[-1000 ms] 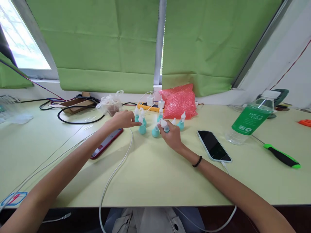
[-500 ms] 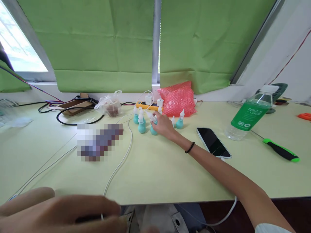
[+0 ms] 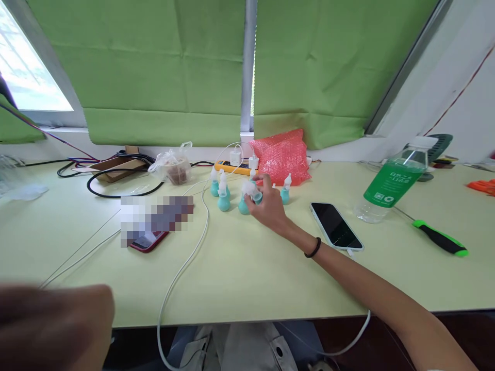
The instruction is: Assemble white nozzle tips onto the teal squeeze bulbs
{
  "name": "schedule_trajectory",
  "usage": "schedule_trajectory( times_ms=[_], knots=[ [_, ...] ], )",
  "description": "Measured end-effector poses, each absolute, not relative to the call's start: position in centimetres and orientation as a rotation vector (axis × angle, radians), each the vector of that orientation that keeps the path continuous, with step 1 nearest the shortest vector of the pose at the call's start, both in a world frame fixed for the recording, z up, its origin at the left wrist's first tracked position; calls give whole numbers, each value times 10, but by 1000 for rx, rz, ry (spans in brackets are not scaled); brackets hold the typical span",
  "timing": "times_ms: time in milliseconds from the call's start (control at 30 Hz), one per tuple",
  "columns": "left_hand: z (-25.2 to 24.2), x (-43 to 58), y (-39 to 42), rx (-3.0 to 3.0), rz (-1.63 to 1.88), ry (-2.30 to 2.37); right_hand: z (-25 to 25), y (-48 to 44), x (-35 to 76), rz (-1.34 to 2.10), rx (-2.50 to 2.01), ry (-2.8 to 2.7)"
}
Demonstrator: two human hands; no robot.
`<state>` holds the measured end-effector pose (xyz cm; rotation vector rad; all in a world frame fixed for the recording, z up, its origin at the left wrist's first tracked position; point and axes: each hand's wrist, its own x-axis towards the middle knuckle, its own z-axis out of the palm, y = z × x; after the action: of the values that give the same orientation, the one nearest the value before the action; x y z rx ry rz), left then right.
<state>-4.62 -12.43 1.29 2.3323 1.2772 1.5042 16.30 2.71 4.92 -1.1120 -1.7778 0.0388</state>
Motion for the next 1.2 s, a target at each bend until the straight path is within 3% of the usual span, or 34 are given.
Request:
schedule_trajectory(
  times_ms=[67, 167, 300, 400, 700, 933, 1200],
  knots=[
    [41, -33, -93, 2415, 1535, 1405, 44, 13, 164, 68, -1054, -1869],
    [63, -15, -54, 2542, 1494, 1103, 28, -4, 164, 85, -967, -2220],
    [35, -6, -18, 2329, 1118, 1200, 5, -11, 163, 50, -995, -2469],
    [10, -8, -7, 2412, 784, 991, -5, -10, 162, 98, -1044, -2402],
    [16, -13, -7, 2448, 588, 829, -3, -12, 161, 280, -1113, -2274],
    [16, -14, -5, 1922, 686, 882, -4, -12, 167, 396, -891, -2241],
    [9, -18, 5, 1351, 738, 811, 6, -10, 168, 913, -890, -2057]
  ],
)
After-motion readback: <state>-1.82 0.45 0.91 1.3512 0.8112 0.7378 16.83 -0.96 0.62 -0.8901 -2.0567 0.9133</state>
